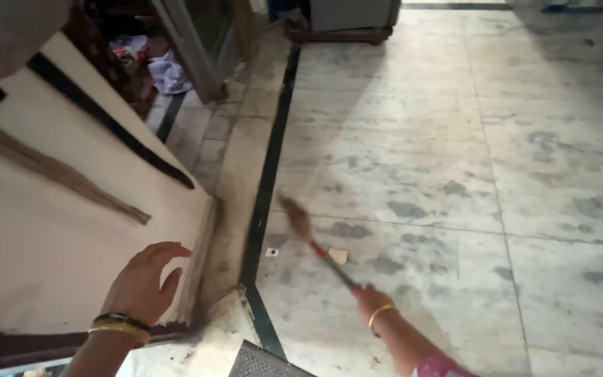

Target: The person is sweeping the floor using a broom and a handheld cardboard fan to collect dust.

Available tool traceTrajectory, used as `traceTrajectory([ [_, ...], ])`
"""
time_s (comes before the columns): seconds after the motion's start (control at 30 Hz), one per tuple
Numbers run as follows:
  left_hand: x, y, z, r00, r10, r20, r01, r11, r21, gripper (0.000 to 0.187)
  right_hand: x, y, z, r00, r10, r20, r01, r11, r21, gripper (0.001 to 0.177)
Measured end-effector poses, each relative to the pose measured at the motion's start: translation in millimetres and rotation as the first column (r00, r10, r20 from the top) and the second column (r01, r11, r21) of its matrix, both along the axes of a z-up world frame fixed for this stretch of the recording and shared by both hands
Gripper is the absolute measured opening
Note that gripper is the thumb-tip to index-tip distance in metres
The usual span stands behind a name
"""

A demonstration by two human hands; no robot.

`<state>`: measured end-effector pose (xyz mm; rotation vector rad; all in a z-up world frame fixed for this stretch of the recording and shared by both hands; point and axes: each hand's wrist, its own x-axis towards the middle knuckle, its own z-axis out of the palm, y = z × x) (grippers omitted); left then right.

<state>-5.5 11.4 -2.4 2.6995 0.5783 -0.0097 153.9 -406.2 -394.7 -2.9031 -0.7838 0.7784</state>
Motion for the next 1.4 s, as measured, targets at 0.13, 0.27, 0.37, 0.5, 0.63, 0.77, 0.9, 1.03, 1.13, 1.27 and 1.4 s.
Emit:
traceTrajectory([
  [0.13,-26,50,11,0.992,-0.128,0.015,0.120,0.958,0.261,0.031,-14,11,88,0.979,0.143,-0.142,-0.131,0.987,0.094,0.028],
  [0.27,-39,86,58,0.988,-0.025,-0.155,0.105,0.840,0.532,0.035,10,-24,153,0.991,0.099,-0.087,-0.083,0.981,0.176,0.051],
  [0.37,-48,103,83,0.997,-0.024,-0.079,0.068,0.789,0.610,0.039,28,-20,187,0.998,0.035,-0.061,-0.028,0.994,0.109,0.063],
  [0.5,-64,123,132,0.985,0.028,-0.172,0.122,0.592,0.796,0.039,56,7,170,0.994,-0.080,-0.076,0.085,0.994,0.068,0.055],
  [0.63,-91,143,175,0.907,0.248,-0.340,0.241,0.358,0.902,0.042,58,31,122,0.997,-0.064,-0.036,0.065,0.998,0.025,0.031],
  [0.77,-129,172,208,0.816,0.476,-0.328,0.296,0.143,0.944,0.043,41,52,102,0.993,0.023,-0.119,-0.015,0.998,0.068,0.034],
  [0.9,-166,212,243,0.709,0.488,-0.509,0.594,-0.024,0.804,0.041,39,84,123,0.996,0.003,-0.093,0.011,0.989,0.149,0.039],
  [1.03,-180,215,252,0.919,0.138,-0.370,0.392,-0.207,0.896,0.032,47,154,145,0.996,-0.021,-0.084,0.036,0.983,0.180,0.037],
  [1.13,-183,217,247,0.978,-0.025,-0.208,0.203,-0.127,0.971,0.021,55,202,150,0.999,0.018,-0.046,-0.010,0.985,0.171,0.031],
  [1.27,-189,215,252,0.960,-0.190,-0.207,0.200,-0.051,0.978,0.023,55,264,118,0.993,0.104,-0.053,-0.099,0.991,0.089,0.025],
  [1.4,-190,211,255,0.954,-0.239,-0.183,0.176,-0.049,0.983,0.029,48,298,9,0.979,0.206,0.005,-0.204,0.968,0.147,0.024],
])
